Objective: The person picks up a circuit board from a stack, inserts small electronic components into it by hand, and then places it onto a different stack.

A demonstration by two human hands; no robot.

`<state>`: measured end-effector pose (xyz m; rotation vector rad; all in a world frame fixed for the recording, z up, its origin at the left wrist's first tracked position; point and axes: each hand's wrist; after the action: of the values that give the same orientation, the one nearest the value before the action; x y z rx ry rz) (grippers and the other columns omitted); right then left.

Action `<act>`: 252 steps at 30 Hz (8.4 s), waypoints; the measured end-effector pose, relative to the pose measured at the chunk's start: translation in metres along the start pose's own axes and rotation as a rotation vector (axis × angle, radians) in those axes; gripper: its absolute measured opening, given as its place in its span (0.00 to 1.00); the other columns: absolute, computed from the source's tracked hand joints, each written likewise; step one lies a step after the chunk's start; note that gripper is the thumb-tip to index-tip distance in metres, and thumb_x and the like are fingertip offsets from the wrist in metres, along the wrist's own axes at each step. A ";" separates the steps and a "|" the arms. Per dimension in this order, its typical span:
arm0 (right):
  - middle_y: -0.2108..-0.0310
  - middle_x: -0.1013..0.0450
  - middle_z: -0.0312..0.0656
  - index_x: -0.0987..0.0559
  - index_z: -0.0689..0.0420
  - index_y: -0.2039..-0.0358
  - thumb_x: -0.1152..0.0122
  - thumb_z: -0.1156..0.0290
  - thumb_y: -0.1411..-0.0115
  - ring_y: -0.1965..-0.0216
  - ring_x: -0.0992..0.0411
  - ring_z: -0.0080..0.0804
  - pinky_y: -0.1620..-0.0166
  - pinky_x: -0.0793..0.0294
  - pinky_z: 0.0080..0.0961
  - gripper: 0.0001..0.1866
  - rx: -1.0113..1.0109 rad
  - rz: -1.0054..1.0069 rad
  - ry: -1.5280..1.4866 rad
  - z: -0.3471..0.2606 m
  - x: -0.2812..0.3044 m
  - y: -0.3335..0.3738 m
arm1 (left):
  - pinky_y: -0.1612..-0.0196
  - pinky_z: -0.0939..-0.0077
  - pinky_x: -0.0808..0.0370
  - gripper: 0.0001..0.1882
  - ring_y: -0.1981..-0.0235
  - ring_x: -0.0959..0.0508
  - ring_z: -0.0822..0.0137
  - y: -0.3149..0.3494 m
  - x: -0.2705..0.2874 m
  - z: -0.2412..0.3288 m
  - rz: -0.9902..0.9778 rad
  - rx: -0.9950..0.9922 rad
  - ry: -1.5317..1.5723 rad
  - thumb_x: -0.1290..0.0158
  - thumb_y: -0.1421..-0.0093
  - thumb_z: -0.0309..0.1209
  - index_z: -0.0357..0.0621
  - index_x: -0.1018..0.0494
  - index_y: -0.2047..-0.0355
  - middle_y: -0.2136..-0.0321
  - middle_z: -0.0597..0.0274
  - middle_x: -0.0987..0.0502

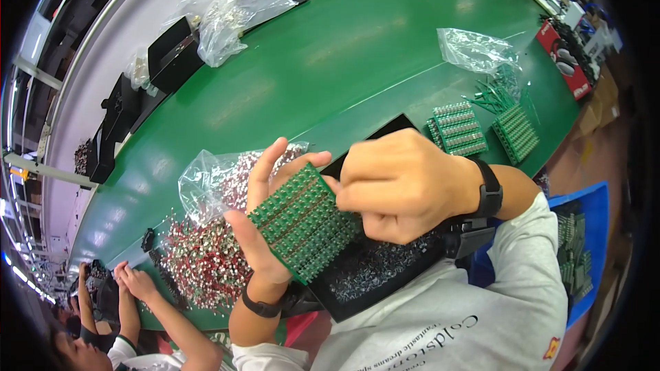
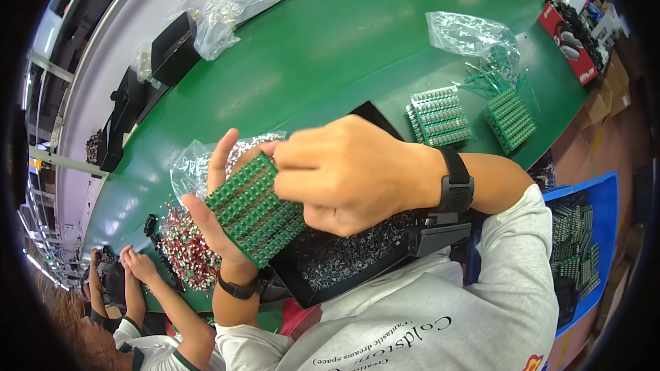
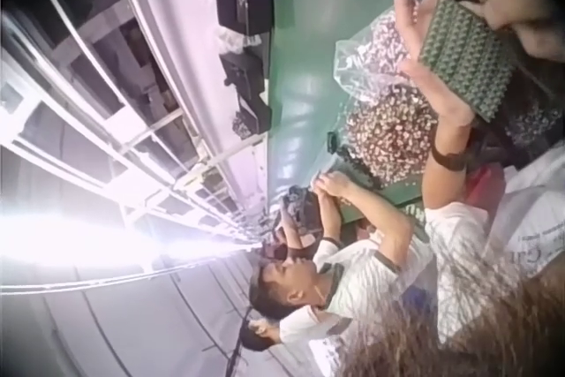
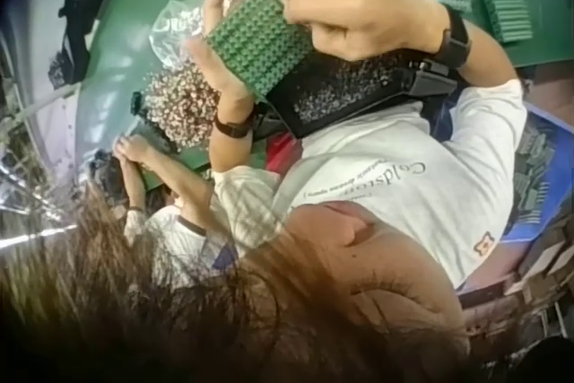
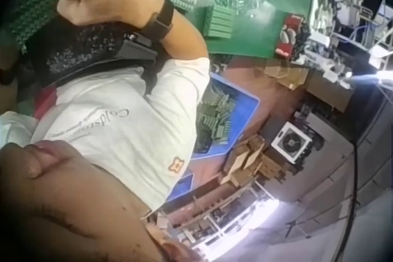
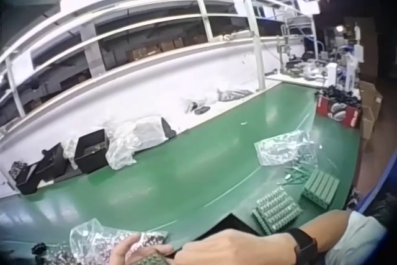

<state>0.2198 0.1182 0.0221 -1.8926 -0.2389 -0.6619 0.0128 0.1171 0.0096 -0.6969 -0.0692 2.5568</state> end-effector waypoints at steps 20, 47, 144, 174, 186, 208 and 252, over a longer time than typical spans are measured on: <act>0.73 0.31 0.35 0.24 0.56 0.74 0.33 0.77 0.55 0.77 0.30 0.31 0.79 0.29 0.26 0.08 -0.007 -0.022 0.034 0.008 -0.003 0.003 | 0.45 0.57 0.26 0.56 0.49 0.24 0.51 -0.003 -0.001 -0.002 -0.081 -0.063 -0.071 0.61 0.39 0.73 0.38 0.59 0.28 0.42 0.34 0.33; 0.71 0.30 0.37 0.22 0.59 0.70 0.32 0.78 0.55 0.75 0.28 0.32 0.76 0.27 0.29 0.10 0.102 -0.187 -0.015 0.011 0.002 0.001 | 0.45 0.64 0.27 0.51 0.52 0.23 0.61 -0.003 0.006 0.000 -0.027 0.041 -0.066 0.72 0.35 0.71 0.33 0.45 0.33 0.53 0.47 0.24; 0.75 0.32 0.37 0.22 0.63 0.70 0.32 0.79 0.54 0.79 0.30 0.31 0.80 0.31 0.25 0.09 0.214 -0.070 -0.013 -0.001 -0.010 0.004 | 0.45 0.64 0.28 0.47 0.51 0.25 0.59 0.003 0.002 -0.007 -0.088 -0.017 -0.233 0.62 0.35 0.64 0.34 0.48 0.32 0.50 0.45 0.28; 0.74 0.32 0.39 0.21 0.64 0.68 0.34 0.80 0.51 0.78 0.29 0.31 0.79 0.30 0.25 0.09 0.212 -0.158 -0.083 -0.005 -0.016 0.002 | 0.46 0.67 0.30 0.56 0.52 0.26 0.62 0.002 0.001 -0.006 -0.095 -0.015 -0.413 0.62 0.39 0.73 0.34 0.51 0.31 0.51 0.49 0.30; 0.73 0.31 0.40 0.21 0.65 0.68 0.33 0.79 0.50 0.78 0.29 0.31 0.80 0.31 0.25 0.08 0.223 -0.146 -0.136 -0.006 -0.015 0.003 | 0.47 0.65 0.28 0.58 0.52 0.25 0.61 0.004 0.002 -0.012 -0.079 -0.049 -0.453 0.62 0.43 0.76 0.35 0.51 0.31 0.52 0.50 0.30; 0.74 0.32 0.39 0.21 0.66 0.69 0.34 0.78 0.47 0.78 0.30 0.29 0.81 0.32 0.24 0.06 0.264 -0.206 -0.143 -0.006 -0.014 0.004 | 0.44 0.63 0.27 0.62 0.51 0.24 0.60 0.002 0.002 -0.011 -0.068 0.036 -0.543 0.64 0.50 0.80 0.40 0.51 0.31 0.52 0.52 0.29; 0.78 0.36 0.36 0.23 0.62 0.70 0.35 0.75 0.45 0.81 0.33 0.27 0.83 0.35 0.24 0.06 0.259 -0.216 -0.201 -0.001 -0.015 0.004 | 0.46 0.64 0.26 0.62 0.51 0.24 0.60 -0.001 0.001 -0.010 -0.020 -0.013 -0.457 0.67 0.48 0.79 0.36 0.50 0.31 0.52 0.50 0.29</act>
<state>0.2093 0.1172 0.0109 -1.6962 -0.6349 -0.5535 0.0178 0.1174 0.0007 -0.1033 -0.2417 2.6468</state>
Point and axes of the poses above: each hand's wrist, its own y-axis away from the middle knuckle, its own x-axis out of the back of the hand, z = x × y
